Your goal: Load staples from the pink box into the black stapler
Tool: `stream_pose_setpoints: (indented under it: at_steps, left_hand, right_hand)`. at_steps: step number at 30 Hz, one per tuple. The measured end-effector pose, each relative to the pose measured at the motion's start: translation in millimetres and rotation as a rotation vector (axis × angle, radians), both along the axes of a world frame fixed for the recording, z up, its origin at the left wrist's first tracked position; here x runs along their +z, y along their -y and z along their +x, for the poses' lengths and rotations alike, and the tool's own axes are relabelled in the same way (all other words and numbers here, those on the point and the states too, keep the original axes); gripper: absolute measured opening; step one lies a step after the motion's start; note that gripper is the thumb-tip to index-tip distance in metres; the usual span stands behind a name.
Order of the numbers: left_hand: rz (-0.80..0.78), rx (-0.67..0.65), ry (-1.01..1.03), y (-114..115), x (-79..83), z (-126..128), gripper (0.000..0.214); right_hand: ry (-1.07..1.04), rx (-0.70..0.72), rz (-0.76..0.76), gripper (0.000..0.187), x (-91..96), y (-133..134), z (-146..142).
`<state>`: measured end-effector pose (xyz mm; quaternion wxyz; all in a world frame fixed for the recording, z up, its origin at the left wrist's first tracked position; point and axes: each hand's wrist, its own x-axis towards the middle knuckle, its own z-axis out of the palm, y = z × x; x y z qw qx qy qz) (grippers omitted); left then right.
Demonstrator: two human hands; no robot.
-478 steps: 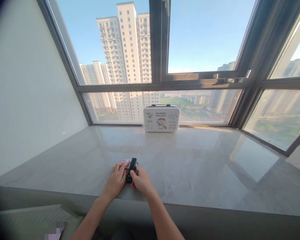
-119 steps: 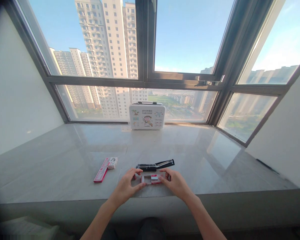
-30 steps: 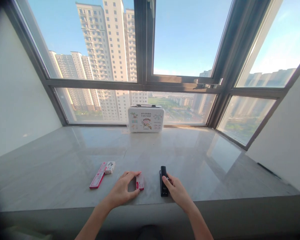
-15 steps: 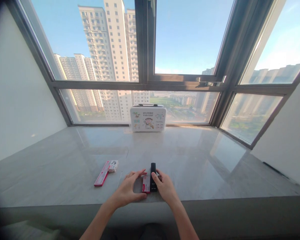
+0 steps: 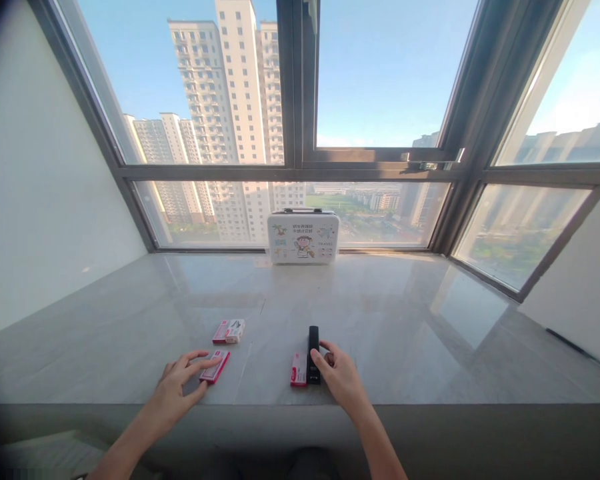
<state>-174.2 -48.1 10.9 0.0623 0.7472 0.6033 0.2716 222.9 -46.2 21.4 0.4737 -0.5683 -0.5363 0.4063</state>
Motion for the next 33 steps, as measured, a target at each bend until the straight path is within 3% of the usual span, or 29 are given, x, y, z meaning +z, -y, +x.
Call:
stream_pose_setpoints:
  at_steps: [4,9,14,18,20,22,25,27,29,33]
  left_hand:
    - [-0.153,-0.201,0.134,5,18.2,37,0.037]
    - [-0.248,-0.363,0.315,-4,39.2,106,0.052]
    - [-0.232,-0.552,0.377,-15,37.1,172,0.062]
    - [-0.249,-0.595,0.343,-19,34.5,192,0.073]
    - [-0.227,-0.604,0.354,-22,38.8,185,0.079]
    - [-0.164,-0.524,0.397,-29,44.6,167,0.067]
    - [0.018,-0.174,0.441,-44,45.6,120,0.043]
    - [0.135,0.073,0.36,-52,36.1,82,0.041]
    - [0.164,0.214,0.168,-53,19.7,47,0.039]
    - [0.127,0.211,-0.005,-31,-12.4,7,0.034]
  right_hand:
    - [-0.009,0.039,-0.01,0.065,0.6,1,0]
    - [-0.034,0.058,-0.017,0.067,1.9,5,-3]
    - [-0.041,0.1,-0.013,0.065,12.8,8,-4]
    - [-0.053,0.128,-0.012,0.062,19.3,8,-4]
    - [-0.054,0.123,-0.02,0.064,18.6,8,-4]
    - [-0.053,0.111,-0.03,0.066,16.2,7,-4]
    - [-0.042,0.098,-0.039,0.067,13.0,7,-4]
    - [-0.032,0.092,-0.041,0.066,12.1,7,-3]
    - [-0.025,0.087,-0.04,0.066,11.5,7,-3]
    - [-0.023,0.079,-0.041,0.067,9.6,6,-3]
